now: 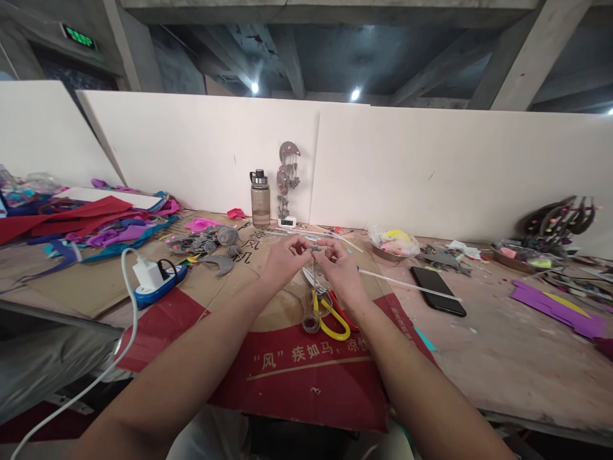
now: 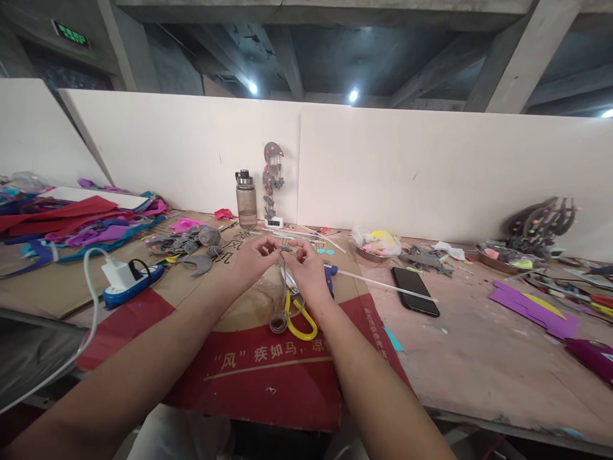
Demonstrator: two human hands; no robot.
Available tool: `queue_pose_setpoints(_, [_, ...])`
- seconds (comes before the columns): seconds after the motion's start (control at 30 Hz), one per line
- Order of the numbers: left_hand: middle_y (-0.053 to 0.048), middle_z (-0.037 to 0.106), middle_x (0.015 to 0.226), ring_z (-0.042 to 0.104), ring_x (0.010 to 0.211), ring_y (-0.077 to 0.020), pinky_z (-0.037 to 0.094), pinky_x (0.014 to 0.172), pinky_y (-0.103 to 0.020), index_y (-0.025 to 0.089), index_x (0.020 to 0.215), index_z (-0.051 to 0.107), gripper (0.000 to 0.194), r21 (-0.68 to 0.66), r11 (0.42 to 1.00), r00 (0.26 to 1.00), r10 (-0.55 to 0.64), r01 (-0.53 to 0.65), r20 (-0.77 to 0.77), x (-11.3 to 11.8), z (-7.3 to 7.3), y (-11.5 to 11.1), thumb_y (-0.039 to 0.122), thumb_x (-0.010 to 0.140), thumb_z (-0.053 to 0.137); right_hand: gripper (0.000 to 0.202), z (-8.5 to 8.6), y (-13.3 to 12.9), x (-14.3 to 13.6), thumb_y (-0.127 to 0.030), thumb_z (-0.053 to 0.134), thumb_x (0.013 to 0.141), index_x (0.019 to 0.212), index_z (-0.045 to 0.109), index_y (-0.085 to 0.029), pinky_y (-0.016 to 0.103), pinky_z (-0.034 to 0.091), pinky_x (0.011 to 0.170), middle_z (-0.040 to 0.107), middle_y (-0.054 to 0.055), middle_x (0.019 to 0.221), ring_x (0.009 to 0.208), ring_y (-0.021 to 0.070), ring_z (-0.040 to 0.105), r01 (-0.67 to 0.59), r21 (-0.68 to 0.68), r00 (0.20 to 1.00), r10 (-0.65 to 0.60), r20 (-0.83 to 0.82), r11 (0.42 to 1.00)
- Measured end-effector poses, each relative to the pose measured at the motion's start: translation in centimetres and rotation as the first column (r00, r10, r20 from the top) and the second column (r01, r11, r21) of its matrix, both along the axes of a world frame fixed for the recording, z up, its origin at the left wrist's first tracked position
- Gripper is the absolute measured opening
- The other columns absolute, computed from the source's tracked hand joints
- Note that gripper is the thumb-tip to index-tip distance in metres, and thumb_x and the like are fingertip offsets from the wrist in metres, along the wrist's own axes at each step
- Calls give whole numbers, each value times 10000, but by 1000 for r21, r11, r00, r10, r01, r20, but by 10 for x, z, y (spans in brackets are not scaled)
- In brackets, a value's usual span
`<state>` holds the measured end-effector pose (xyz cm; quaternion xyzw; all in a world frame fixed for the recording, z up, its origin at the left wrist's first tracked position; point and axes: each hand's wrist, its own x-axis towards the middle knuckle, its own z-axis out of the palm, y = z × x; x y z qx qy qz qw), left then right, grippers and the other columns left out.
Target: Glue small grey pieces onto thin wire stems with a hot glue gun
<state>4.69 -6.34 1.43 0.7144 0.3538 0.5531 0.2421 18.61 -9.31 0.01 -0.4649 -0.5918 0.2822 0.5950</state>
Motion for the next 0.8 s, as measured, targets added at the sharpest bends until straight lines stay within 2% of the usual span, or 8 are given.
queue_pose_setpoints(0.07, [21,578,634,475,586,-107,353,587,-232,184,706,628,51,-51,997,998,-58,59,25,1,-2,1,194,667,598,292,0,0,3,-430,611,742,928,617,-205,239,362,557,374,-60,644,582,103,393,82,25,990,-84,112,996])
queue_pose_setpoints(0.17, [15,587,656,491,607,-111,365,602,-234,176,717,623,58,-82,992,995,-91,94,40,1,-3,2,211,683,592,286,-2,2,6,-439,595,756,905,611,-194,257,408,612,524,-11,755,663,125,481,130,44,979,-136,150,990])
queue_pose_setpoints(0.3, [12,586,656,498,625,-123,376,628,-242,187,709,621,51,-26,1000,1000,10,-10,9,-1,-1,1,172,670,592,373,-4,2,3,-459,607,748,999,539,-192,297,468,694,604,61,968,757,149,561,145,12,987,-145,70,989])
queue_pose_setpoints(0.37, [4,592,672,506,662,-137,387,668,-252,199,710,627,74,87,993,994,87,-81,-68,-3,-1,0,149,666,596,407,-5,1,0,-456,603,752,1045,483,-199,313,486,736,619,62,970,771,150,591,43,-40,998,-45,-41,998])
queue_pose_setpoints(0.43, [-10,607,711,517,708,-152,392,710,-264,208,727,637,79,198,973,977,148,-116,-152,-4,-1,0,152,685,599,421,-5,0,-4,-449,585,769,1085,435,-214,311,500,732,627,26,896,711,133,598,-120,-72,980,106,-167,990])
queue_pose_setpoints(0.53, [-16,618,735,522,715,-153,393,716,-270,208,745,639,68,252,959,963,183,-130,-199,-4,-2,0,165,706,605,417,-4,-2,-8,-442,584,767,1102,446,-235,259,474,583,564,-43,756,566,101,509,-199,-81,963,180,-199,977])
queue_pose_setpoints(0.63, [-1,610,691,511,659,-133,392,663,-256,194,725,629,48,184,978,977,130,-99,-168,-1,-4,0,160,698,608,315,-4,-1,-5,-435,584,753,980,542,-220,224,376,482,487,-56,673,519,92,402,-96,-69,993,91,-78,993])
queue_pose_setpoints(0.8, [5,606,676,512,619,-111,389,604,-239,170,708,612,55,-45,997,998,-57,55,-37,4,-7,1,222,718,596,251,-3,1,3,-445,566,760,803,587,-199,235,324,503,483,-36,639,539,101,363,28,-28,999,-27,22,999])
